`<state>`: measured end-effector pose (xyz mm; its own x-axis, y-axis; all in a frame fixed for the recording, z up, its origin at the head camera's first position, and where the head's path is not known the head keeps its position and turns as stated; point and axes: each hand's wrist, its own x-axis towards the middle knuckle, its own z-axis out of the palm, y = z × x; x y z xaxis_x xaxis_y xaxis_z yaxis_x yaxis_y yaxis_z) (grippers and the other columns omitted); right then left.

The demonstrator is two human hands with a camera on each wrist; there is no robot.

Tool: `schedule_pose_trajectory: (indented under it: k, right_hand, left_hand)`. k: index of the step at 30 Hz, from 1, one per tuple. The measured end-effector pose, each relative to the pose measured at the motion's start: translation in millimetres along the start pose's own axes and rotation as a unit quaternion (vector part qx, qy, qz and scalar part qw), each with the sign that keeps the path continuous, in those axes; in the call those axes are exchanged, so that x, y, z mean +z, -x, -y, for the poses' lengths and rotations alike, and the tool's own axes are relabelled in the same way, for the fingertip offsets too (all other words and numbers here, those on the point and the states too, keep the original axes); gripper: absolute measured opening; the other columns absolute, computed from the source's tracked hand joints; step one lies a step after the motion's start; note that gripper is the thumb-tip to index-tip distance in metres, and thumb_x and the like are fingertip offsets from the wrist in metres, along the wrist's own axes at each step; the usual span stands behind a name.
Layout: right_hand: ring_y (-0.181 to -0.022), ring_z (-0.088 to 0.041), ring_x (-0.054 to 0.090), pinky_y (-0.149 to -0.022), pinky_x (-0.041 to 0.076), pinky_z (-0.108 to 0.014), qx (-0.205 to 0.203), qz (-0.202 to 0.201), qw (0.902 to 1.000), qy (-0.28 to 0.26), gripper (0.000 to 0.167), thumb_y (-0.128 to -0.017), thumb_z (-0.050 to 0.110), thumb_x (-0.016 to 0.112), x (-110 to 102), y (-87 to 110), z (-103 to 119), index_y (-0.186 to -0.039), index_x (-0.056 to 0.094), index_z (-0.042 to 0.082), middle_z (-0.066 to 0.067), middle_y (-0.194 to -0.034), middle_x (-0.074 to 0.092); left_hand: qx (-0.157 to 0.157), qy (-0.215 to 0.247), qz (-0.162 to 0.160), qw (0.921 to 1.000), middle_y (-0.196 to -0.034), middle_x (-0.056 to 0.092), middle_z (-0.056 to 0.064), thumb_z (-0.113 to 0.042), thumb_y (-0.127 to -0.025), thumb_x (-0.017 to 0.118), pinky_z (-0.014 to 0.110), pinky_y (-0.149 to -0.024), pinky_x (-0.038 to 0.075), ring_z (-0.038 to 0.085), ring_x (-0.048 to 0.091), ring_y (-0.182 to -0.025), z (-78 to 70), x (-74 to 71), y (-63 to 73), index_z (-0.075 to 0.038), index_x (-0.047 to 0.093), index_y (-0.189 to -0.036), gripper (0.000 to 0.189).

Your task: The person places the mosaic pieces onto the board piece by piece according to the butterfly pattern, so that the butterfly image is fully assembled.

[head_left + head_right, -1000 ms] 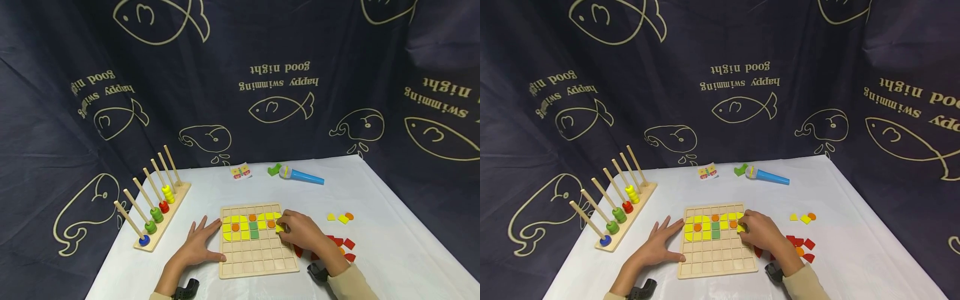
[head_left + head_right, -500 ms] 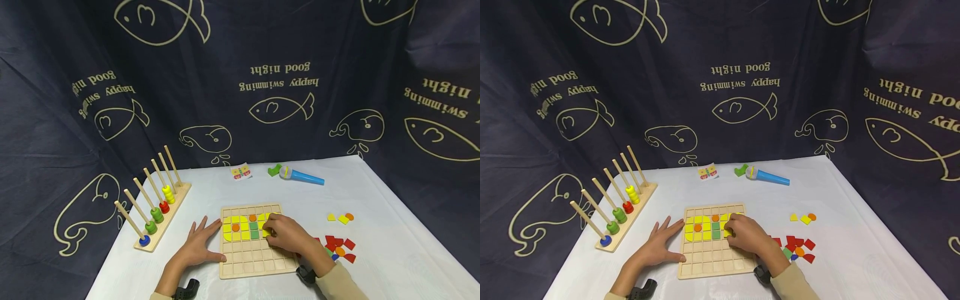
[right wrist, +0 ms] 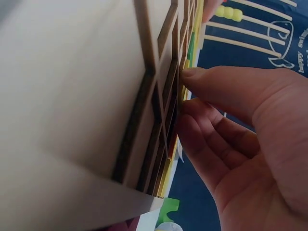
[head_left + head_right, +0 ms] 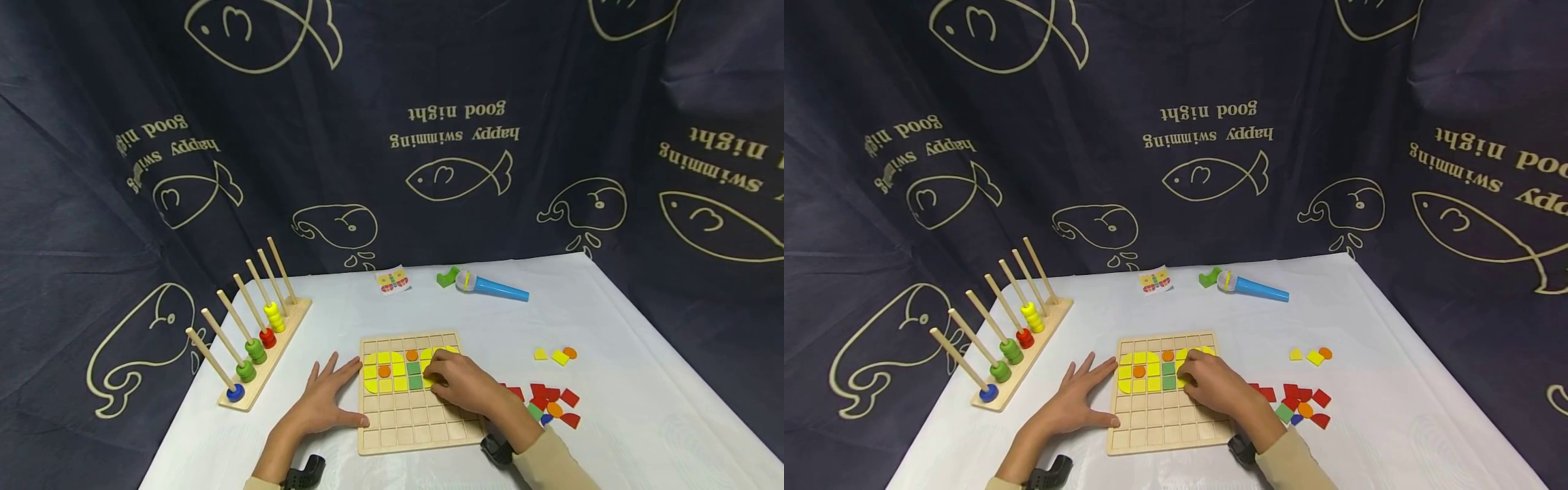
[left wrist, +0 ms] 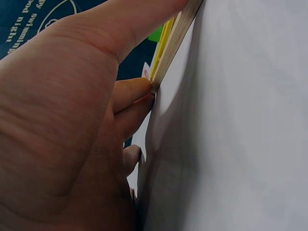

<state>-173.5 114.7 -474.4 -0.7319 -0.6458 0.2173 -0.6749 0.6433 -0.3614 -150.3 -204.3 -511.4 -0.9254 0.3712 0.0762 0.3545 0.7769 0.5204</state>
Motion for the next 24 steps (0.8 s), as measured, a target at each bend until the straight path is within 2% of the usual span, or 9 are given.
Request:
schedule_pose_trajectory:
  k: [9,17,24]
  right_hand:
    - [-0.081,-0.007,0.055,-0.073,0.051,-0.028,0.002,-0.011,0.9999,-0.009,0.017,-0.083,0.011,0.073,-8.5,4.7,-4.8,-0.100,0.074,0.011,0.004,-0.093,0.060]
    - [-0.079,-0.008,0.053,-0.073,0.051,-0.028,0.069,-0.015,0.9975,-0.009,0.020,-0.083,0.015,0.074,-27.3,15.4,-20.7,-0.103,0.075,0.013,0.008,-0.094,0.061]
    - [-0.079,-0.008,0.052,-0.077,0.051,-0.032,0.139,-0.011,0.9903,0.000,0.023,-0.082,0.016,0.074,-41.4,29.4,-42.9,-0.105,0.074,0.013,0.007,-0.094,0.061]
  left_hand:
    - [-0.001,0.001,0.003,1.0000,-0.152,0.035,-0.007,-0.072,-0.057,0.076,0.059,-0.110,-0.005,0.033,0.007,-0.144,0.0,-0.6,-0.9,-0.019,0.041,-0.148,0.111]
    - [0.002,0.003,-0.001,1.0000,-0.151,0.035,-0.006,-0.074,-0.057,0.075,0.060,-0.110,-0.004,0.033,0.008,-0.144,1.2,0.3,-0.3,-0.019,0.042,-0.148,0.111]
    - [0.001,0.007,0.003,1.0000,-0.152,0.035,-0.006,-0.071,-0.058,0.076,0.059,-0.110,-0.005,0.032,0.007,-0.145,-0.3,-1.0,0.3,-0.019,0.041,-0.148,0.110]
